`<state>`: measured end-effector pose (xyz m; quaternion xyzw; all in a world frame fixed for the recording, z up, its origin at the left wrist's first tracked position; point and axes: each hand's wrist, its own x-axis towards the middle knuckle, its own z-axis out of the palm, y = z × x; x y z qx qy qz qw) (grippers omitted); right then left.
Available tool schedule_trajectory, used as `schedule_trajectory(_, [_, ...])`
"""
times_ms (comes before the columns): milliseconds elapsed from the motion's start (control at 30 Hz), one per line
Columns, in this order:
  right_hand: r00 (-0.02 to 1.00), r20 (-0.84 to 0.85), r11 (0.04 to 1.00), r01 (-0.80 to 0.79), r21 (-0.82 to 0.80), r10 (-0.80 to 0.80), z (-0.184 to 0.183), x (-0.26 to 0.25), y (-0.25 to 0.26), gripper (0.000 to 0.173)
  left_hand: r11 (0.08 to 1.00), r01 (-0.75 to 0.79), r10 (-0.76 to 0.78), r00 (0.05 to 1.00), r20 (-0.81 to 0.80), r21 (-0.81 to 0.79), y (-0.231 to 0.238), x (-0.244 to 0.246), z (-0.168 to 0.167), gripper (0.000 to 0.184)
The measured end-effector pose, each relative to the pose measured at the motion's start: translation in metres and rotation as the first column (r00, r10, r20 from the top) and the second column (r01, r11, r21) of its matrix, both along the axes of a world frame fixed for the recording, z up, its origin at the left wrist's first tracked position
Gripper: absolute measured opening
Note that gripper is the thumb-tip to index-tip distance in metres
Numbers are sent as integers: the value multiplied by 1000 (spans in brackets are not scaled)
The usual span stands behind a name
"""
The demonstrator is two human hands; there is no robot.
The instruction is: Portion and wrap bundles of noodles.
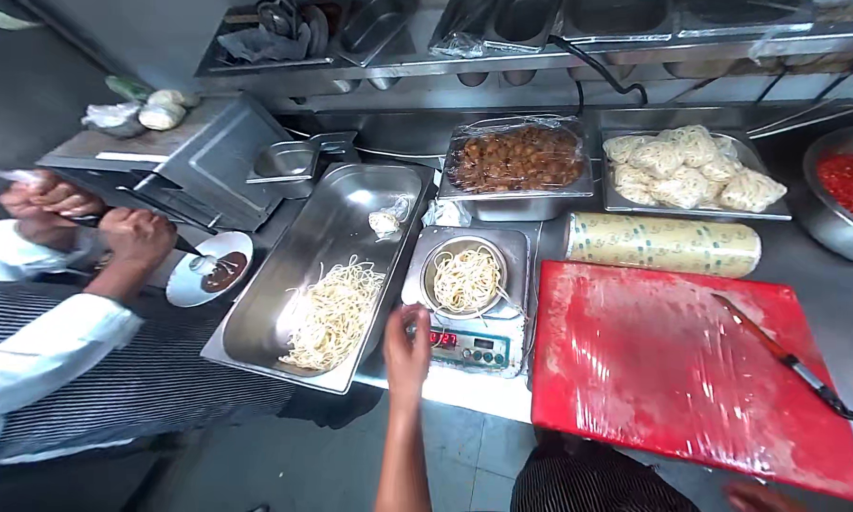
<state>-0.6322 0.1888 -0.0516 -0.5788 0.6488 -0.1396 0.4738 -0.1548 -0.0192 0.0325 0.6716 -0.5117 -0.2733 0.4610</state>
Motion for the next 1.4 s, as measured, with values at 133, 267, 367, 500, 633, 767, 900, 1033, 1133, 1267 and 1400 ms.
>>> schedule_trajectory(133, [986, 45, 936, -139, -324, 162, 36, 41, -66, 35, 954, 98, -128, 988, 90, 283, -71, 34, -1, 37])
schedule_trajectory(267, [969, 49, 796, -169, -581, 241, 58, 70, -112, 36, 933, 175, -180, 984, -12, 313, -83, 17, 15, 27])
schedule_trajectory(367, [975, 20, 752, -157, -641, 221, 91, 95, -142, 37, 953, 219, -215, 976, -41, 209, -66, -22, 37, 24])
schedule_trajectory(500, [989, -135, 677, -138, -723, 59, 116, 120, -185, 51, 912, 410, -409, 907, 102, 18, -45, -105, 49, 22])
schedule_trajectory(633, [979, -205, 610, -159, -776, -6, 88, 95, -208, 37, 832, 539, -512, 837, 192, -130, -36, -186, 37, 20])
schedule_trajectory(767, [978, -206, 676, -123, -727, -44, 82, 45, -190, 23, 778, 614, -502, 734, 459, -131, -41, -235, 25, 18])
schedule_trajectory(900, [968, -249, 699, -151, -699, -39, 100, 12, -176, 23, 722, 678, -439, 602, 667, -138, -51, -251, 30, 15])
schedule_trajectory(1033, [950, -312, 626, -237, -743, -11, 126, -3, -175, 24, 707, 677, -327, 569, 755, -204, -58, -248, 50, 18])
schedule_trajectory(1133, [935, -355, 520, -302, -799, -3, 151, -8, -176, 23, 686, 667, -245, 590, 770, -292, -57, -240, 64, 23])
schedule_trajectory(1267, [947, -308, 422, -315, -850, 87, 190, -18, -181, 25, 658, 628, -145, 647, 749, -415, -56, -228, 72, 22])
schedule_trajectory(1400, [974, -169, 489, -222, -843, 152, 240, -22, -183, 24, 693, 572, -105, 682, 724, -439, -64, -218, 74, 20])
